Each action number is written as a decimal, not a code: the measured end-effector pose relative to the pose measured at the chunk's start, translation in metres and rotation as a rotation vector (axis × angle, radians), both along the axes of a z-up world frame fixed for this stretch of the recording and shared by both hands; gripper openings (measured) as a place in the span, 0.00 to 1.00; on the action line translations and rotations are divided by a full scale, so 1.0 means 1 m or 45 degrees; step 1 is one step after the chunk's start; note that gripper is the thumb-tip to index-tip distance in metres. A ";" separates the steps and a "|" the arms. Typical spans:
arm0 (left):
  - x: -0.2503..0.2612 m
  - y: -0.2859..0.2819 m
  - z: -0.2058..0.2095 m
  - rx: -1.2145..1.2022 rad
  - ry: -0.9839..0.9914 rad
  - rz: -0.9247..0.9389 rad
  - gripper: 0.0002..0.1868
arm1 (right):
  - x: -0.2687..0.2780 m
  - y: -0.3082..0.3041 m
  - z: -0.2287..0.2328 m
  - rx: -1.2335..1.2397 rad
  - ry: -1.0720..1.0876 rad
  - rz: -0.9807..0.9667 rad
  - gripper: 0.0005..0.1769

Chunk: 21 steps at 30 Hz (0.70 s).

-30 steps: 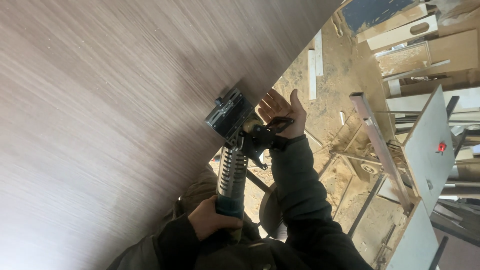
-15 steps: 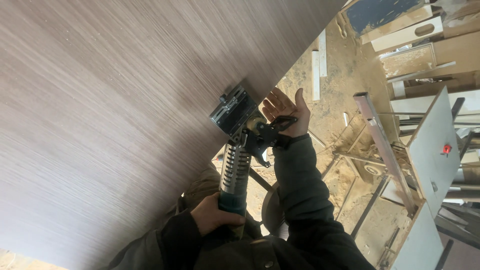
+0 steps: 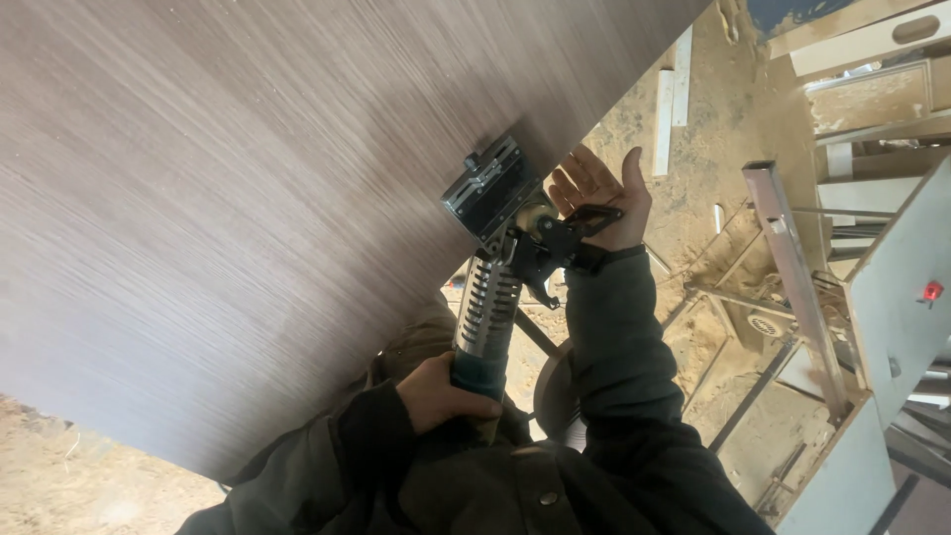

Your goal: Use a handheld edge banding machine to apply a strip of veneer to the edge of a wooden panel.

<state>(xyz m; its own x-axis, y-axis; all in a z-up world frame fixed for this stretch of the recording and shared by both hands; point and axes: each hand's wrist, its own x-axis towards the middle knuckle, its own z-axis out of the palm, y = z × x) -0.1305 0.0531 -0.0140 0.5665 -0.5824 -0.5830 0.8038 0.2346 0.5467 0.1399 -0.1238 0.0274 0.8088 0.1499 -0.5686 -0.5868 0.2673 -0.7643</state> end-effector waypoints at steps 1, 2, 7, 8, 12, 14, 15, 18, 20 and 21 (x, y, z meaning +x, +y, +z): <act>-0.002 0.000 -0.001 0.000 0.002 0.000 0.31 | -0.002 0.001 0.001 0.000 0.002 0.000 0.45; -0.003 0.000 -0.001 -0.039 -0.004 0.030 0.31 | -0.002 0.003 0.003 -0.012 0.002 0.003 0.45; -0.005 0.005 0.003 0.043 -0.036 -0.025 0.32 | -0.006 0.007 0.001 -0.054 -0.004 -0.006 0.47; -0.005 0.005 0.003 0.036 -0.023 -0.011 0.32 | -0.006 0.007 0.001 -0.058 -0.011 -0.010 0.48; -0.007 0.008 0.006 0.052 -0.008 -0.028 0.29 | -0.013 0.009 0.001 -0.068 -0.005 -0.024 0.49; -0.011 0.008 0.004 -0.011 -0.015 -0.009 0.28 | -0.015 0.011 0.002 -0.058 -0.006 -0.026 0.49; -0.013 0.008 0.002 -0.076 -0.020 0.008 0.27 | -0.017 0.012 0.002 -0.049 -0.005 -0.031 0.49; -0.014 0.012 0.005 0.014 -0.046 -0.017 0.26 | -0.021 0.010 0.001 -0.020 -0.019 -0.026 0.47; -0.019 0.012 0.002 0.005 -0.059 -0.013 0.25 | -0.024 0.009 -0.002 -0.016 -0.017 -0.035 0.46; -0.020 0.012 0.000 -0.002 -0.071 -0.003 0.25 | -0.024 0.009 -0.002 -0.010 -0.015 -0.039 0.46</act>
